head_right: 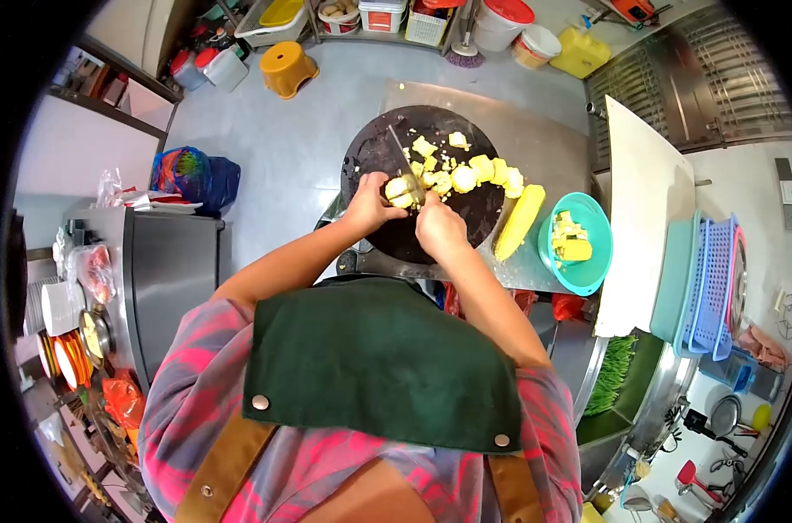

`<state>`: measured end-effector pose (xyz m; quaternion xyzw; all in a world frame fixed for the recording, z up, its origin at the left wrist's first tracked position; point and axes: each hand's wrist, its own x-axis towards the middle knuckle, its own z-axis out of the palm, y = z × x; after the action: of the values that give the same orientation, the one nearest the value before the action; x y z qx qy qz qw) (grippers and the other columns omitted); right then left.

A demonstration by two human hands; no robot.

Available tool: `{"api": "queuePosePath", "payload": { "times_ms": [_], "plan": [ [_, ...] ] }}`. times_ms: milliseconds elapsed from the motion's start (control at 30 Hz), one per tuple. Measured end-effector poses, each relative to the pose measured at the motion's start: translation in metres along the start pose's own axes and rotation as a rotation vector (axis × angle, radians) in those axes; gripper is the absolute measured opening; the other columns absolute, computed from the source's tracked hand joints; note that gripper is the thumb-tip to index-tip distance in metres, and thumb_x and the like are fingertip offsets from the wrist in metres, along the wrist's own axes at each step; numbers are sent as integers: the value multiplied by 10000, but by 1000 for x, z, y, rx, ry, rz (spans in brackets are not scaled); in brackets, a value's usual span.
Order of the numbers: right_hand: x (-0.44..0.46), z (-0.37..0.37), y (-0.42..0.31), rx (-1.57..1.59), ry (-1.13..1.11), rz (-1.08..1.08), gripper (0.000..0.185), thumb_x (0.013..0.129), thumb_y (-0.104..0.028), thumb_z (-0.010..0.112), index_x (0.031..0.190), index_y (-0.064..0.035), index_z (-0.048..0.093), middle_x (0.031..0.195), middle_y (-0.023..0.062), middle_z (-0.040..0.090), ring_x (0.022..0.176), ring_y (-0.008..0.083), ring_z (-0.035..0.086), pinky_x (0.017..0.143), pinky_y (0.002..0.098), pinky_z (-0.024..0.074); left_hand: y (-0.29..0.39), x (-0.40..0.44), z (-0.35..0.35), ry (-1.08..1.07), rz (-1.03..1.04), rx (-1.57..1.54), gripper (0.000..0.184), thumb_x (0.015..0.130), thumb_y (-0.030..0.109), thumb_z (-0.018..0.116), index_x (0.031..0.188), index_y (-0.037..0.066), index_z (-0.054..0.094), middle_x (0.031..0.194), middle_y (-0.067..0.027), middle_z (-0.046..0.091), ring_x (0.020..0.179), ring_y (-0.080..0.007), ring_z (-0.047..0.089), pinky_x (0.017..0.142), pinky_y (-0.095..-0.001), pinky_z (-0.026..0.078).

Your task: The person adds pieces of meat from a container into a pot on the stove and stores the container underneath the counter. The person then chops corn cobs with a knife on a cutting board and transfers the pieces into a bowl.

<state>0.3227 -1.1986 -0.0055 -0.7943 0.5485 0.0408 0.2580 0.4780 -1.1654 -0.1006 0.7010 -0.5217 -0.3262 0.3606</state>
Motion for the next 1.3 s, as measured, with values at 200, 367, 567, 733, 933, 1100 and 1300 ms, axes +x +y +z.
{"api": "queuePosePath", "payload": {
  "times_ms": [200,367,567,733,933,1100,1300],
  "plan": [
    [-3,-26,-38,45,140,-71,230,840,-134,437,1001,29,461,814,238,625,800,403,613,748,482,474,-14,-12,-11,-13,-141,-172,444,716,61,720,1071,-24,468,949,-131,558,749,-202,616,668,-315,505],
    [36,38,-7,-10,65,-20,240,848,-169,423,967,30,484,853,261,620,839,403,611,744,466,477,-39,5,19,104,-29,-174,413,704,100,739,1021,-6,496,826,-107,612,719,-175,602,653,-304,497],
    [23,27,-25,-67,-44,-30,211,840,-84,419,997,41,482,904,229,638,823,358,640,738,434,506,-14,12,11,65,-165,-59,252,711,141,718,850,18,548,728,-113,628,682,-195,618,630,-324,487],
    [24,53,-13,-140,15,-105,195,836,-107,437,982,13,483,803,231,637,729,346,651,663,443,523,-1,14,1,-18,-178,-160,287,705,145,726,914,-3,598,807,-131,665,718,-197,648,645,-314,504],
    [14,-15,24,214,141,27,281,881,-262,452,960,-16,561,811,221,631,824,376,614,754,482,472,-9,32,4,178,89,8,179,778,123,665,878,-4,588,771,-122,620,687,-203,615,643,-317,496],
    [-20,-66,56,860,262,79,227,851,-173,574,1019,-23,548,667,98,582,472,147,552,457,274,452,34,74,23,126,378,154,155,752,129,624,886,52,621,873,-108,617,866,-301,590,776,-368,474],
    [-53,-40,120,602,652,125,204,881,-171,518,973,11,536,791,172,625,587,319,593,564,383,465,89,83,69,-396,366,632,532,676,294,722,1132,127,505,1081,-73,546,1089,-254,452,947,-405,312]
  ]
}}
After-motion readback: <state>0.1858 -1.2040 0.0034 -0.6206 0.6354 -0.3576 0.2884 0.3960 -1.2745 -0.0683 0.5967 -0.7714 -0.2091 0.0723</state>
